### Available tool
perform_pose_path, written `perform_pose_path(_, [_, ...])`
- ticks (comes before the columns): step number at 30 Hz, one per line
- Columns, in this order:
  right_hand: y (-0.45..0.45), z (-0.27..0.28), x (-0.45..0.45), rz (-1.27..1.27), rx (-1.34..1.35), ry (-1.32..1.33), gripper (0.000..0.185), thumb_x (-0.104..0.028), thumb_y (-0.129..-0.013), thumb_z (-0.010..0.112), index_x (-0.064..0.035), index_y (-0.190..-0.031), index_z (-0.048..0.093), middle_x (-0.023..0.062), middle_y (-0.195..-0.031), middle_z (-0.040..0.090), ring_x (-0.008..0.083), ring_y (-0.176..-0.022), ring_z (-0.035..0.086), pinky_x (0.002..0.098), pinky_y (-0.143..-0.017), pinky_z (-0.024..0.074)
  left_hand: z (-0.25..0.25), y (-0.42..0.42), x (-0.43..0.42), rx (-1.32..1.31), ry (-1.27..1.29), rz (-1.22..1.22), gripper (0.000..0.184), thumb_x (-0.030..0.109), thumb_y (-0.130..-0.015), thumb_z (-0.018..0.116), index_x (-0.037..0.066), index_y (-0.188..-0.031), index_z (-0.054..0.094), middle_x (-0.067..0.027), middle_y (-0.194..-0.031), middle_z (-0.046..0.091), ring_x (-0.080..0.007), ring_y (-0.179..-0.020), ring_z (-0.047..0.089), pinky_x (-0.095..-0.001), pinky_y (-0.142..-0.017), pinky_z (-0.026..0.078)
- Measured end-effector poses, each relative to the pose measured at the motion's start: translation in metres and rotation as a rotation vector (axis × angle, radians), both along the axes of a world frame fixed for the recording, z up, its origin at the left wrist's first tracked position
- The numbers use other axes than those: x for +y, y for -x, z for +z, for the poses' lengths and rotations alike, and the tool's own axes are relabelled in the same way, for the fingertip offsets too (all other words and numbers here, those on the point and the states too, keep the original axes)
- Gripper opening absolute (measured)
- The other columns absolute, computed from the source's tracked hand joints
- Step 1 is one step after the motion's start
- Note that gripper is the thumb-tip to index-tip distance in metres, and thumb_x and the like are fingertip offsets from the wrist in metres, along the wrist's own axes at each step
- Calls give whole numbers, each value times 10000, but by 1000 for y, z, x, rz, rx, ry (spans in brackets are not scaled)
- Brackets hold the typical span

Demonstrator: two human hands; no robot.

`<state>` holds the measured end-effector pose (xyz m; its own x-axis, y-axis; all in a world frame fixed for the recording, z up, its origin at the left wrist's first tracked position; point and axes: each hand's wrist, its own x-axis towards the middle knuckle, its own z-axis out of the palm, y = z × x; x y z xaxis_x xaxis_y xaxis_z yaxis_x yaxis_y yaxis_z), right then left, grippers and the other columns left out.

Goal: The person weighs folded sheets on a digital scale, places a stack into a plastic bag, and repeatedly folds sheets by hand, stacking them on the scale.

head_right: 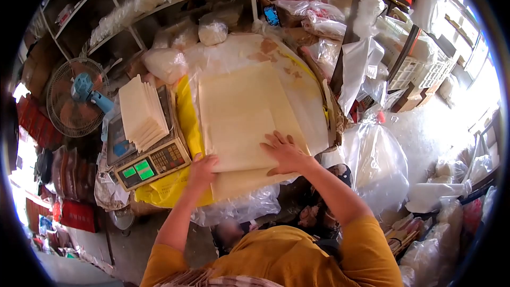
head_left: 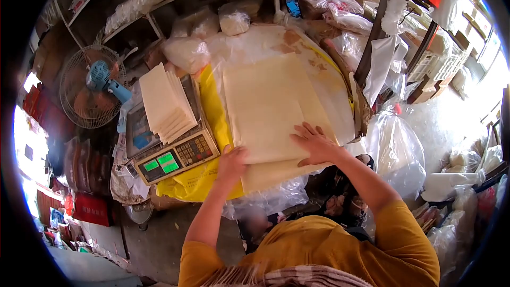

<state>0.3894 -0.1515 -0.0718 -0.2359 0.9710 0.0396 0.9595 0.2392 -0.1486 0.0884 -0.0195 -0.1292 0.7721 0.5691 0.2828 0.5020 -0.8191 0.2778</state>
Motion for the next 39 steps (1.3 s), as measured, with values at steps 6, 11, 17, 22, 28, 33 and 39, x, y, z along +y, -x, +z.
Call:
perform_pose_path(6, [-31,-14,-14,-260,904,44,489,-405,-816,666,-33,-1126,598,156,-1035,645,301,-974,622,413,-837,482,37,-4,-16,-507,894,398,549,216,-724,752,34,-1194,532,-137,-1023,649,-297,-866,642,-434,-1034,342])
perform_pose_path(11, [-17,-19,29,-711,464,93,503,-429,-866,589,-30,-1168,535,142,-809,652,342,-785,632,426,-713,484,0,-55,10,-243,-24,299,617,340,-823,657,46,-1323,445,-185,-1353,463,-315,-1249,454,-476,-1086,271])
perform_pose_path(17, [4,-36,43,-379,-36,-345,646,-391,-881,567,-84,-1398,333,152,-1369,425,345,-1262,392,439,-1036,317,-17,-72,-3,36,-85,338,604,443,-888,490,56,-1348,429,-168,-1443,350,-310,-1374,274,-567,-1107,142])
perform_pose_path(22, [-1,-56,42,-322,110,-203,588,-326,-899,549,-60,-1388,359,193,-1416,378,347,-1318,344,479,-1068,298,10,-73,-4,182,-140,343,602,471,-880,522,89,-1339,448,-159,-1369,433,-315,-1289,385,-558,-1031,277])
perform_pose_path(28, [17,-16,2,-858,1179,298,556,-204,-848,643,-34,-1330,424,141,-912,658,192,-813,652,300,-695,528,52,-74,-39,272,432,349,525,426,-843,610,47,-1197,537,-165,-1030,607,-328,-1013,581,-445,-918,427])
perform_pose_path(33, [52,-20,12,-543,1306,302,556,-138,-870,647,-39,-1362,407,35,-835,623,96,-770,600,272,-708,522,22,-64,-74,-632,912,263,505,155,-839,633,13,-1292,460,-125,-1149,593,-222,-1070,565,-310,-894,452])
perform_pose_path(39, [101,63,33,-107,1581,157,503,-112,-949,539,-8,-1397,335,115,-1052,619,154,-830,642,272,-759,514,125,1,-12,-1345,693,270,732,-87,-788,559,20,-1453,273,-111,-1328,500,-181,-1152,515,-279,-976,409])
